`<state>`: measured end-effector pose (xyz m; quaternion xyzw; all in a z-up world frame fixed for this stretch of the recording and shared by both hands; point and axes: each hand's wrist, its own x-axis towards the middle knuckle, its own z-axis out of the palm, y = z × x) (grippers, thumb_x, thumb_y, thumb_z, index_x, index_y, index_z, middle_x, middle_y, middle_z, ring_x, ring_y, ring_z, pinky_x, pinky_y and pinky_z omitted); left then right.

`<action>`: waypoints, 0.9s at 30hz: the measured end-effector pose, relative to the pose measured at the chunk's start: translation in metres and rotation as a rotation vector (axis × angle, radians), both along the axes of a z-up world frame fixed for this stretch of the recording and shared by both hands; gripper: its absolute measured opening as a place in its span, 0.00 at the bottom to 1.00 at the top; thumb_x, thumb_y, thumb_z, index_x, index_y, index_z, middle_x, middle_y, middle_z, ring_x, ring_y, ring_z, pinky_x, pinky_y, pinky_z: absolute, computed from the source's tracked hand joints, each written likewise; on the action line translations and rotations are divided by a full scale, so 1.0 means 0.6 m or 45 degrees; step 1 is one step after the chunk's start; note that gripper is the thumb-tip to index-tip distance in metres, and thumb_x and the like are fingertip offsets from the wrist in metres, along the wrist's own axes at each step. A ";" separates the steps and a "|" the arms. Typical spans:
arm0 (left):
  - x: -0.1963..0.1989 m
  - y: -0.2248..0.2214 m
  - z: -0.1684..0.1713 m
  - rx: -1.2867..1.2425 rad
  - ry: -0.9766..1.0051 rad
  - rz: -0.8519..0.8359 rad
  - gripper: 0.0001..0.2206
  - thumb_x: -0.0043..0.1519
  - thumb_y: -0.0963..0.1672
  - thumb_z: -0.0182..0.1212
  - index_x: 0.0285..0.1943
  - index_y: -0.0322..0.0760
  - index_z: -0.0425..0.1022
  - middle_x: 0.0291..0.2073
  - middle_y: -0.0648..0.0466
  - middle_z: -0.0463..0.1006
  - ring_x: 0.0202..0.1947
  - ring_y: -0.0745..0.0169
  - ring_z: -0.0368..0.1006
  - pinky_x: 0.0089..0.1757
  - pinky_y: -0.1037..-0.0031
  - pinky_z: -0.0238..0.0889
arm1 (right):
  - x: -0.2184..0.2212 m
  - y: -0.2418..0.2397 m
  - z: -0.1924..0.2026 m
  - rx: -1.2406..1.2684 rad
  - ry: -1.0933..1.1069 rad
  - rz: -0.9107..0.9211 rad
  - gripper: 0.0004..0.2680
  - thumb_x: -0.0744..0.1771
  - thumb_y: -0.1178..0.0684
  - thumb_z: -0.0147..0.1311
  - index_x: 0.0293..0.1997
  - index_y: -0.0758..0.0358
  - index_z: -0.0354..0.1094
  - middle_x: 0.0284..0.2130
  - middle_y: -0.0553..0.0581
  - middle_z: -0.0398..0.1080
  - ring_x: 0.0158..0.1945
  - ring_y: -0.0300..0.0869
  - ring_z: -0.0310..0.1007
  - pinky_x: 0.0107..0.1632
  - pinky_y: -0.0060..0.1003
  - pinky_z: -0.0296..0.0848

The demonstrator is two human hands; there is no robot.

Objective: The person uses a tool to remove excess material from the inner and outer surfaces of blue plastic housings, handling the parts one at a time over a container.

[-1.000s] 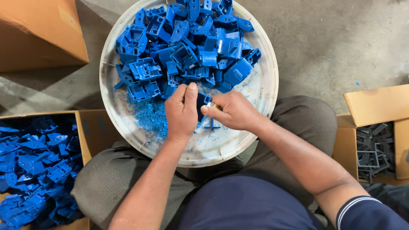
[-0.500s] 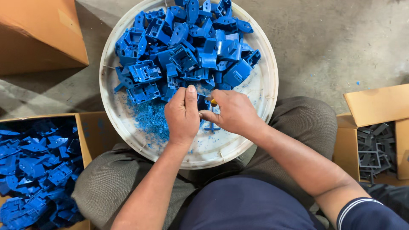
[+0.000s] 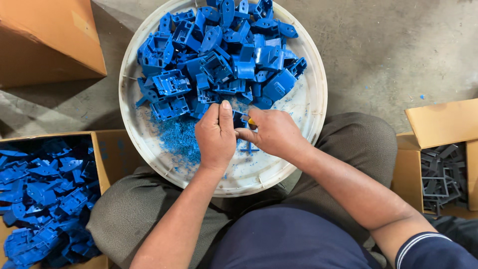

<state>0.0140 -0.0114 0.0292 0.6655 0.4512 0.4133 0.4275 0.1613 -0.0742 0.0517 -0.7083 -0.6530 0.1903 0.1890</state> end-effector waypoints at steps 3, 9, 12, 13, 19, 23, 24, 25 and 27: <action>0.002 0.001 -0.007 0.071 -0.008 0.018 0.17 0.73 0.46 0.53 0.29 0.32 0.65 0.21 0.47 0.67 0.21 0.55 0.61 0.28 0.65 0.56 | -0.008 0.000 -0.006 -0.062 -0.033 -0.045 0.18 0.64 0.34 0.59 0.27 0.61 0.69 0.24 0.63 0.73 0.30 0.62 0.73 0.32 0.55 0.69; 0.001 0.004 -0.023 -0.198 -0.207 0.017 0.19 0.73 0.47 0.53 0.29 0.33 0.65 0.19 0.57 0.64 0.24 0.71 0.55 0.27 0.71 0.54 | -0.005 -0.001 0.006 0.075 0.069 0.027 0.17 0.65 0.37 0.61 0.31 0.63 0.69 0.26 0.62 0.72 0.32 0.61 0.73 0.33 0.53 0.68; -0.001 0.011 -0.029 -0.302 -0.316 -0.078 0.17 0.71 0.47 0.59 0.30 0.34 0.66 0.21 0.62 0.64 0.25 0.76 0.55 0.27 0.74 0.52 | 0.001 0.000 0.020 0.132 0.206 -0.072 0.17 0.63 0.35 0.61 0.36 0.62 0.72 0.23 0.61 0.70 0.30 0.57 0.73 0.32 0.49 0.69; -0.002 0.012 -0.030 -0.346 -0.382 -0.093 0.16 0.70 0.46 0.59 0.31 0.34 0.67 0.23 0.61 0.65 0.26 0.75 0.56 0.28 0.74 0.52 | 0.003 0.000 0.023 0.100 0.215 -0.087 0.18 0.63 0.35 0.61 0.37 0.62 0.72 0.22 0.61 0.70 0.29 0.57 0.72 0.32 0.49 0.68; -0.009 0.021 -0.029 -0.415 -0.761 -0.292 0.02 0.65 0.38 0.52 0.39 0.33 0.68 0.39 0.54 0.74 0.42 0.68 0.67 0.49 0.76 0.61 | 0.004 0.005 0.023 0.032 0.243 -0.094 0.19 0.62 0.32 0.61 0.34 0.62 0.71 0.20 0.62 0.69 0.27 0.57 0.72 0.30 0.49 0.66; -0.016 0.021 -0.031 -0.416 -0.829 -0.408 0.03 0.60 0.35 0.48 0.39 0.32 0.65 0.41 0.50 0.70 0.45 0.63 0.64 0.53 0.72 0.58 | 0.002 0.005 0.018 0.036 0.199 -0.057 0.21 0.63 0.31 0.60 0.27 0.62 0.68 0.21 0.61 0.70 0.28 0.59 0.72 0.30 0.50 0.65; -0.016 0.021 -0.031 -0.398 -0.819 -0.423 0.04 0.59 0.35 0.47 0.39 0.32 0.64 0.41 0.49 0.70 0.45 0.62 0.63 0.53 0.72 0.58 | 0.003 0.005 0.017 0.038 0.177 -0.049 0.21 0.63 0.30 0.59 0.26 0.62 0.67 0.21 0.61 0.70 0.28 0.59 0.72 0.29 0.51 0.65; -0.016 0.021 -0.031 -0.394 -0.814 -0.430 0.04 0.58 0.35 0.47 0.39 0.32 0.64 0.41 0.49 0.70 0.45 0.61 0.63 0.53 0.72 0.58 | 0.003 0.003 0.017 0.045 0.168 -0.046 0.21 0.63 0.30 0.59 0.26 0.62 0.67 0.21 0.61 0.70 0.28 0.60 0.72 0.29 0.51 0.65; -0.018 0.021 -0.030 -0.385 -0.805 -0.443 0.05 0.57 0.35 0.47 0.39 0.31 0.64 0.41 0.48 0.69 0.45 0.61 0.64 0.53 0.72 0.58 | 0.002 0.001 0.017 0.060 0.151 -0.036 0.22 0.64 0.30 0.58 0.26 0.62 0.66 0.21 0.61 0.70 0.28 0.60 0.72 0.29 0.51 0.65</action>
